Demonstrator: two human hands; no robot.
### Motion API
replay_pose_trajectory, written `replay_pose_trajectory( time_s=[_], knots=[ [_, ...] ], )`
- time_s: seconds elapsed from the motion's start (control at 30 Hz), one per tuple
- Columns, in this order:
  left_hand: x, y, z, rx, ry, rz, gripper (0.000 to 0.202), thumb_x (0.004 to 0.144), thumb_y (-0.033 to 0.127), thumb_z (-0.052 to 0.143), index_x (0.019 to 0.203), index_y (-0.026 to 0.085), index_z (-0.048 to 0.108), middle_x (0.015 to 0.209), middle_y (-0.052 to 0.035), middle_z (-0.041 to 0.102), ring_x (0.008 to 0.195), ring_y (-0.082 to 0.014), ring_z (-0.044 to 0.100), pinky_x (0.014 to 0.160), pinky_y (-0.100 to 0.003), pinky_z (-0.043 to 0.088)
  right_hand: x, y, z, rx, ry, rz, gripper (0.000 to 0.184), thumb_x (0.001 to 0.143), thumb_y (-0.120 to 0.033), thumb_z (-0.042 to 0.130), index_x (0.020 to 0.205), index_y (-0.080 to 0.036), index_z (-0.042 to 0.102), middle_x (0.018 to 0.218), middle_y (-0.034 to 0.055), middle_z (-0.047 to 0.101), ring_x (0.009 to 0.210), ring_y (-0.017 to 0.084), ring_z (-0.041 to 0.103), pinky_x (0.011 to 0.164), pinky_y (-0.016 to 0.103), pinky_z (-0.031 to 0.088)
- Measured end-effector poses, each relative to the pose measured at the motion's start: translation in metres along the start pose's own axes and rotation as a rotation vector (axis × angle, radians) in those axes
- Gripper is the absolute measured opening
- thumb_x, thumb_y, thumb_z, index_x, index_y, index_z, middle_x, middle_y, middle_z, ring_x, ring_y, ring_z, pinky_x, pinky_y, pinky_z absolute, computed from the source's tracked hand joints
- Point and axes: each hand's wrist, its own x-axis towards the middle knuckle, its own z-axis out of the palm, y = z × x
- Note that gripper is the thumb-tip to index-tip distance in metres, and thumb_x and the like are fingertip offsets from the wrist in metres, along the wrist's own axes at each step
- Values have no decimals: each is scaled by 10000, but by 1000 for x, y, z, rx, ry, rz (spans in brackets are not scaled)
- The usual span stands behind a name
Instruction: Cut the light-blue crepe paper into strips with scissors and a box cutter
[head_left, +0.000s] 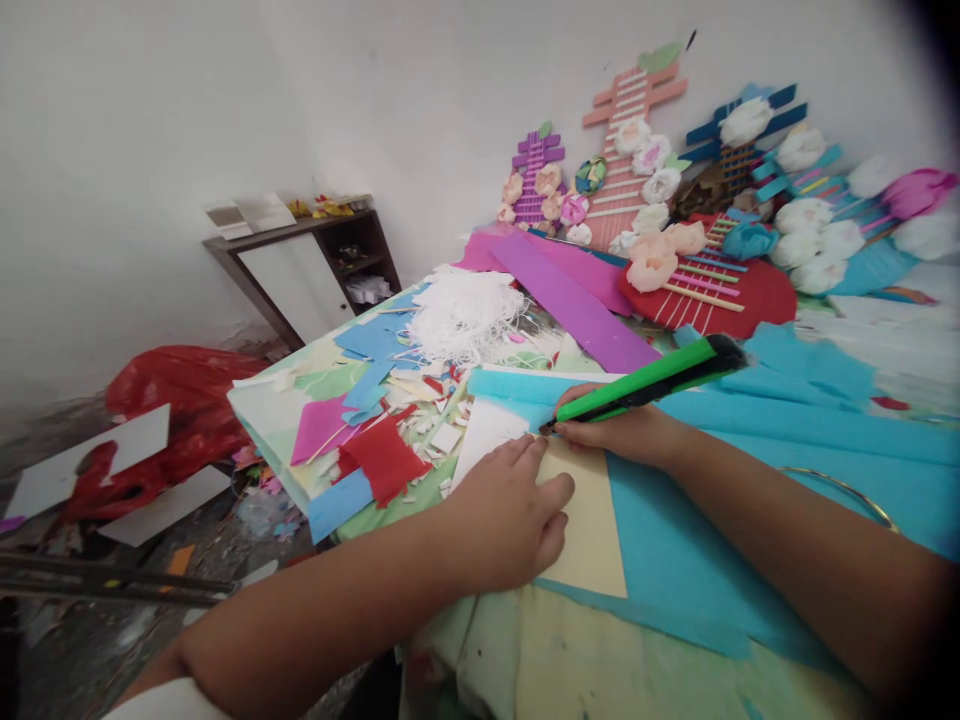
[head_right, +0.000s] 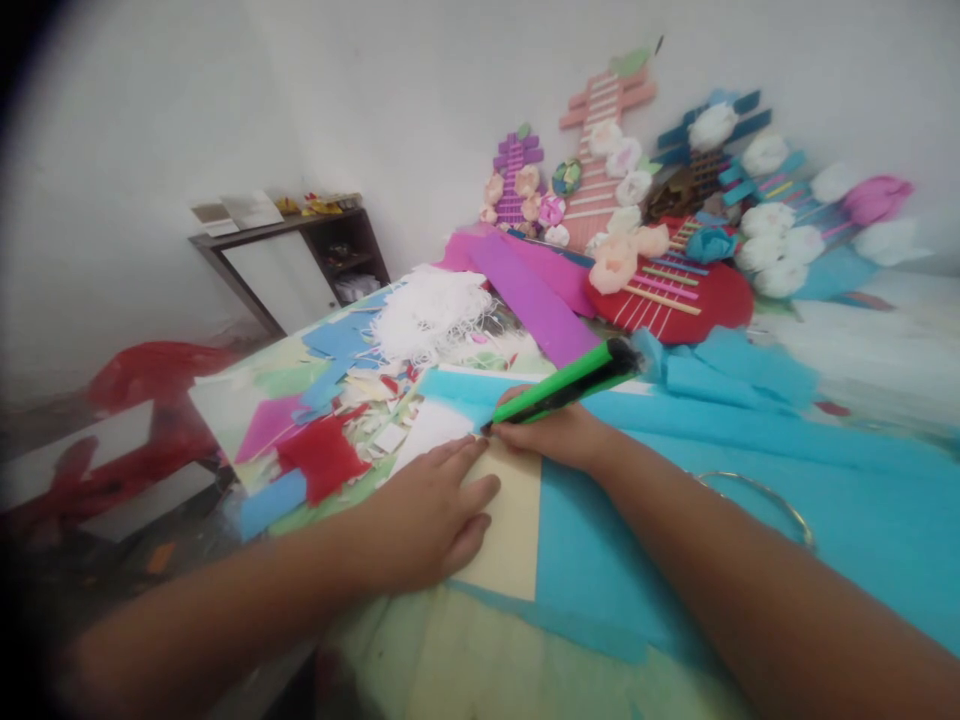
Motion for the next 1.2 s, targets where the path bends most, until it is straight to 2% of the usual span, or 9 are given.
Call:
replay_pose_trajectory(
  time_s=[0.27, 0.57, 0.77, 0.93, 1.2],
  knots=[
    [0, 1, -1, 21, -36, -22, 316, 809, 312, 392, 1014, 94, 496, 1247, -231, 416, 1160, -316, 392, 944, -438, 323, -2, 8, -7, 128, -13, 45, 159, 697, -330, 563, 756, -187, 600, 661, -21, 605, 635, 114, 562, 635, 229, 443],
    [0, 0, 4, 23, -31, -28, 451, 816, 331, 372, 1205, 105, 413, 1268, -224, 398, 1177, -323, 370, 942, -445, 311, 0, 0, -7, -61, -41, 5, 131, 706, -304, 525, 673, -188, 574, 653, -28, 569, 661, 115, 541, 651, 231, 418],
    [0, 0, 4, 45, -45, -22, 462, 819, 337, 359, 1221, 115, 410, 1266, -234, 393, 1173, -338, 369, 936, -446, 312, -1, 5, -7, 0, -35, -2, 154, 701, -328, 540, 717, -182, 586, 642, -24, 576, 637, 113, 544, 634, 232, 426],
    [1, 1, 3, 42, -55, -27, 467, 818, 339, 363, 1226, 117, 405, 1267, -228, 395, 1171, -334, 372, 933, -445, 316, -2, 11, -8, 82, 11, 60, 157, 704, -333, 546, 714, -184, 593, 624, -25, 599, 611, 110, 552, 604, 224, 428],
    [1, 1, 2, 26, -35, -22, 454, 815, 327, 373, 1211, 111, 419, 1260, -221, 410, 1167, -323, 381, 930, -448, 320, -1, 4, -8, -25, -36, 20, 166, 704, -344, 546, 679, -185, 586, 626, -28, 575, 626, 112, 543, 627, 228, 425]
  ],
)
